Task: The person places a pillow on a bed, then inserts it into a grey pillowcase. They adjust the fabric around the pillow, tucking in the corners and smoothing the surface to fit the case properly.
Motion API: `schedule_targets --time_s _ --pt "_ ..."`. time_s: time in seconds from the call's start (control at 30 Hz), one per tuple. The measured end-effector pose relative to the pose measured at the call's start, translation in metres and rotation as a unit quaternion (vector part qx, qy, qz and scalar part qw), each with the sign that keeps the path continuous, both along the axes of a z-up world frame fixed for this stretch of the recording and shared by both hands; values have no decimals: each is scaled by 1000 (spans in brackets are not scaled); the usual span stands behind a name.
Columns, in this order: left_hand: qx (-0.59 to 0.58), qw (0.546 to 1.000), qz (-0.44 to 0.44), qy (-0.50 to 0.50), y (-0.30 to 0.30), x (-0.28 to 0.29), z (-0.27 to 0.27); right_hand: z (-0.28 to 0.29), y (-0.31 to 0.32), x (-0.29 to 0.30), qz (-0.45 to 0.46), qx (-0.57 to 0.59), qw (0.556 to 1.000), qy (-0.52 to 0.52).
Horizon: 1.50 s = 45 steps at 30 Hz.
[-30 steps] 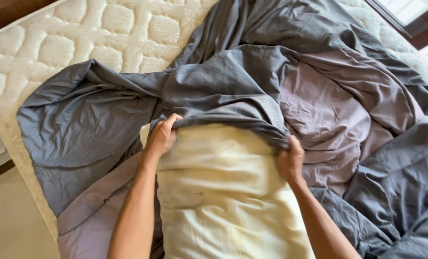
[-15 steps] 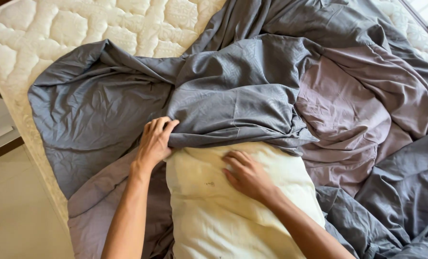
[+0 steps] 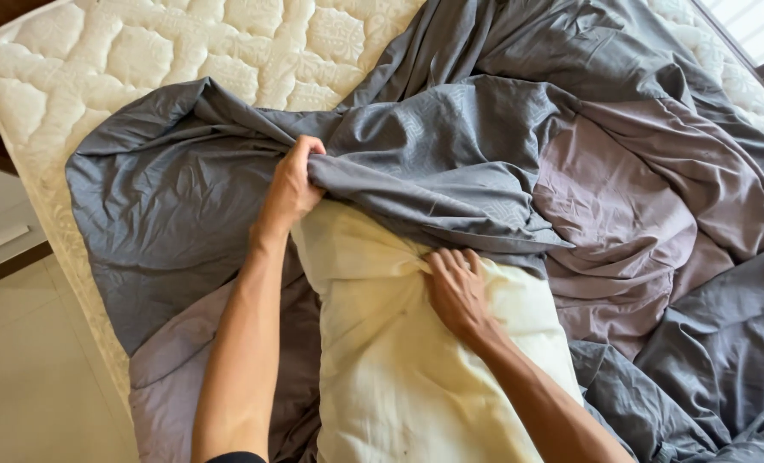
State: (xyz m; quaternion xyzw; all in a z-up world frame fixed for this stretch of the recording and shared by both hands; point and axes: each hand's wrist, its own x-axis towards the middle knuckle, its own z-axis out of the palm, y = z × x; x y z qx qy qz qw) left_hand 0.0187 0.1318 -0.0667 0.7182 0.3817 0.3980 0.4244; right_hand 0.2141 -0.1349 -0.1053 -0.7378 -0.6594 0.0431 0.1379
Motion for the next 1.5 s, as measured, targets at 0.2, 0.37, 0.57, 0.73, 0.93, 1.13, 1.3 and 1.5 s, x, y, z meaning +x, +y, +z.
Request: schedule_targets --time_s 0.2,0.37,0.57,0.73,0.93,1.13,1.3,1.5 --pt "258 941 -69 209 10 -35 -1 9 -54 14 -48 135 987 70" --pt "216 967 -3 133 -41 -66 13 7 -54 16 -93 161 981 64" --pt "34 976 74 203 -152 -79 -24 -13 -40 4 -124 156 976 87" --pt "136 966 75 206 -227 -87 -104 -27 -38 4 -121 173 974 83" --pt "95 983 104 118 -227 -57 -54 -1 -36 -19 -57 146 981 112" --pt "96 983 125 -96 -171 -31 -20 13 17 -74 165 105 977 87" --pt "39 980 118 -154 -131 -36 -24 -1 59 -79 135 73 988 25" --pt "89 992 32 -85 -97 -40 -9 -32 42 -62 114 96 986 79"
